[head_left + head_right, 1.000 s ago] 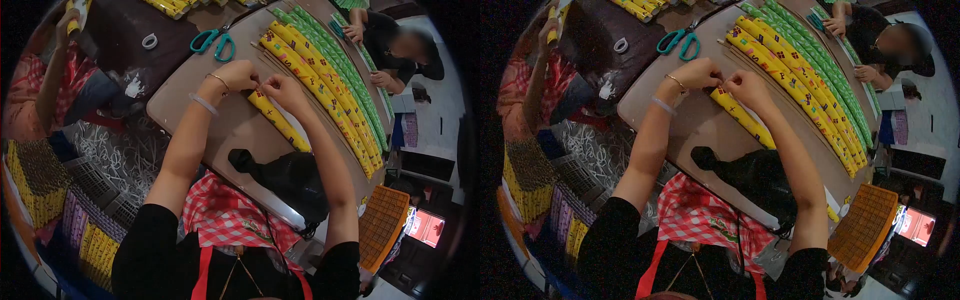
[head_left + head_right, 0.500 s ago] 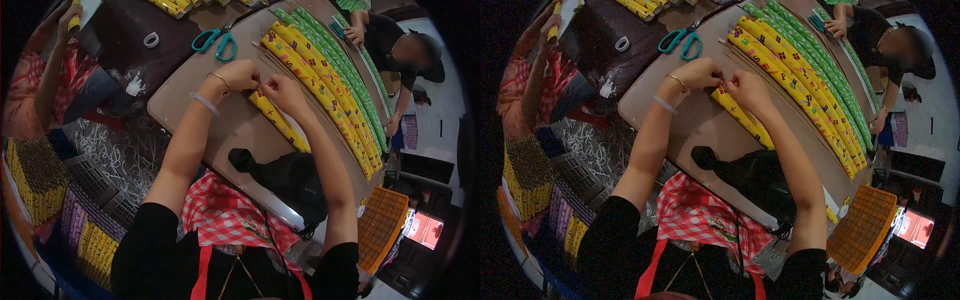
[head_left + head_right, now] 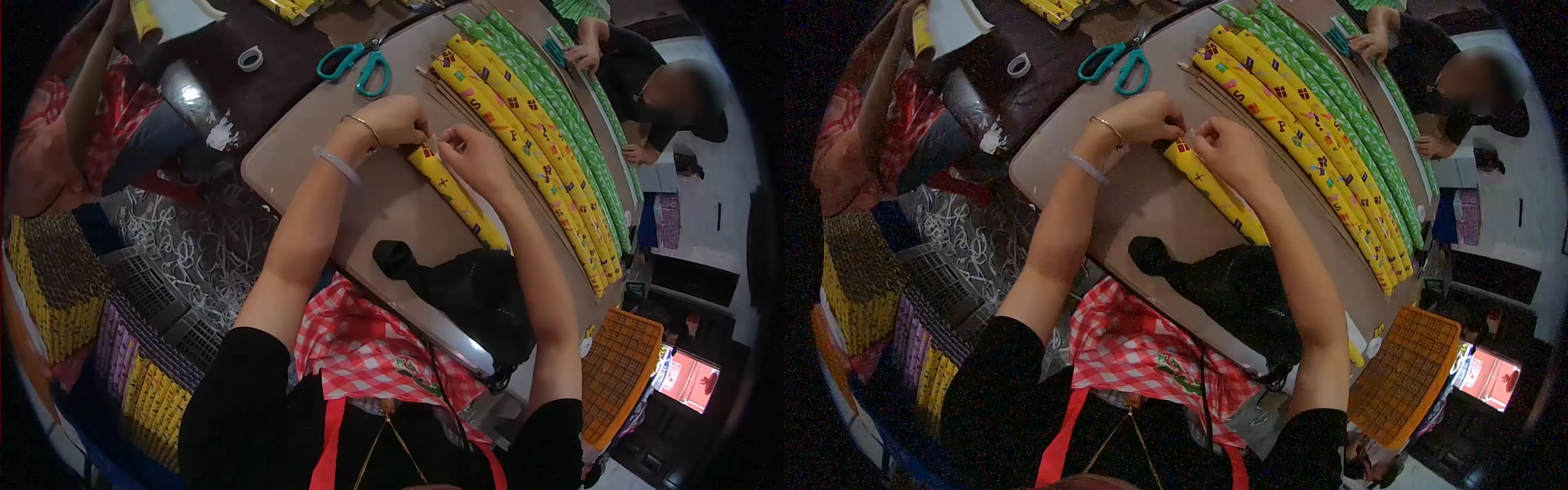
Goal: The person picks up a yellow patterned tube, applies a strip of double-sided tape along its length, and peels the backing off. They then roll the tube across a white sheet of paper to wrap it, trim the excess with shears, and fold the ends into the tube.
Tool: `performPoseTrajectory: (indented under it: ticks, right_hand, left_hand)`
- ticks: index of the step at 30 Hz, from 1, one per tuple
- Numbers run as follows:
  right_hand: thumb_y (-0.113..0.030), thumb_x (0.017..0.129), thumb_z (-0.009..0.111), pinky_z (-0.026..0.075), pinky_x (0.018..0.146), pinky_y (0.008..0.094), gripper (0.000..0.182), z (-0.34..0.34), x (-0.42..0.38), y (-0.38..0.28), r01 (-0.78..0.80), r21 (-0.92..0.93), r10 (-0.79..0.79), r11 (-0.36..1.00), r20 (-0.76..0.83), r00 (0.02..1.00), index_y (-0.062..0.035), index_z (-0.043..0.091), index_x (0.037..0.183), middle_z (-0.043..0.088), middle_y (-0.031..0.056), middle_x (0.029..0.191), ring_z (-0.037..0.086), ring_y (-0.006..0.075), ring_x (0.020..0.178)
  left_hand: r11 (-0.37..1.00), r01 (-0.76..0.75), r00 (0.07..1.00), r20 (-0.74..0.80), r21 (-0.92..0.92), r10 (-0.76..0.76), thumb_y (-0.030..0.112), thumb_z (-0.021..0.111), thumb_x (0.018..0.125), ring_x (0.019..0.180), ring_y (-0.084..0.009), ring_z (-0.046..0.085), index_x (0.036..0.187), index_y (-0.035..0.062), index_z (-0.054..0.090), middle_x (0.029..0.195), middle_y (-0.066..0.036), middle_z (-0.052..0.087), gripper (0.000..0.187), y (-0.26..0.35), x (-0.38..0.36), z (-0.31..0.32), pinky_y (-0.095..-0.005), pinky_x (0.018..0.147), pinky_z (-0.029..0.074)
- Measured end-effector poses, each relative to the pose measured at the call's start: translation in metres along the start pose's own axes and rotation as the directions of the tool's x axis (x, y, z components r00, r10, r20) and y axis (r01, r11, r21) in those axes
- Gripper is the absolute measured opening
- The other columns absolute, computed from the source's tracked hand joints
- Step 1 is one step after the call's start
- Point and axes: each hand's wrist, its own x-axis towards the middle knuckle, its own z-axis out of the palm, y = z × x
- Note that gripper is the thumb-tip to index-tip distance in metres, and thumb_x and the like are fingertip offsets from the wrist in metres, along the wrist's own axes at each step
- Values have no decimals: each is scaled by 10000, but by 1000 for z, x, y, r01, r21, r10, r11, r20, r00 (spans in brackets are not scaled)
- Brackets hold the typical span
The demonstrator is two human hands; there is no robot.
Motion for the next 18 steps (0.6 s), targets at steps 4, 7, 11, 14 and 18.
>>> performPoseTrajectory:
  ticks: [4,7,11,14,18]
  right_hand:
    - [-293,757,581,489,672,399,226,1,2,-11,22,-210,-26,977,-14,1000,-82,646,805,642,135,760,623,296,747]
    - [-287,746,581,491,685,408,228,1,5,-11,26,-182,-23,983,19,1000,-77,655,800,644,140,767,622,308,755]
    - [-283,732,585,493,700,411,236,-3,14,-10,-4,-194,20,981,83,996,-73,663,803,647,143,779,623,312,765]
    - [-281,717,593,493,713,410,248,-5,16,-14,-20,-231,49,973,120,992,-66,667,816,649,146,786,621,317,770]
    - [-271,699,598,491,714,406,239,-3,18,-13,9,-202,14,979,111,994,-70,665,810,645,151,771,619,316,763]
  left_hand:
    - [999,-35,999,-14,39,36,154,617,761,574,-187,596,873,-16,657,706,-124,645,208,-4,2,1,-312,546,472]
    - [990,-115,992,-37,86,119,155,614,765,567,-187,592,876,-17,655,698,-125,641,209,-3,0,0,-311,544,473]
    - [999,27,1000,3,21,-27,178,619,725,635,-258,625,878,29,675,744,-147,651,221,6,-3,-3,-345,626,495]
    - [999,36,999,2,25,-36,177,621,726,622,-250,624,881,27,675,734,-149,649,223,6,-3,-2,-342,617,495]
    - [999,29,1000,-2,30,-29,166,615,730,576,-232,617,894,28,675,715,-145,647,223,5,-2,-1,-333,585,496]
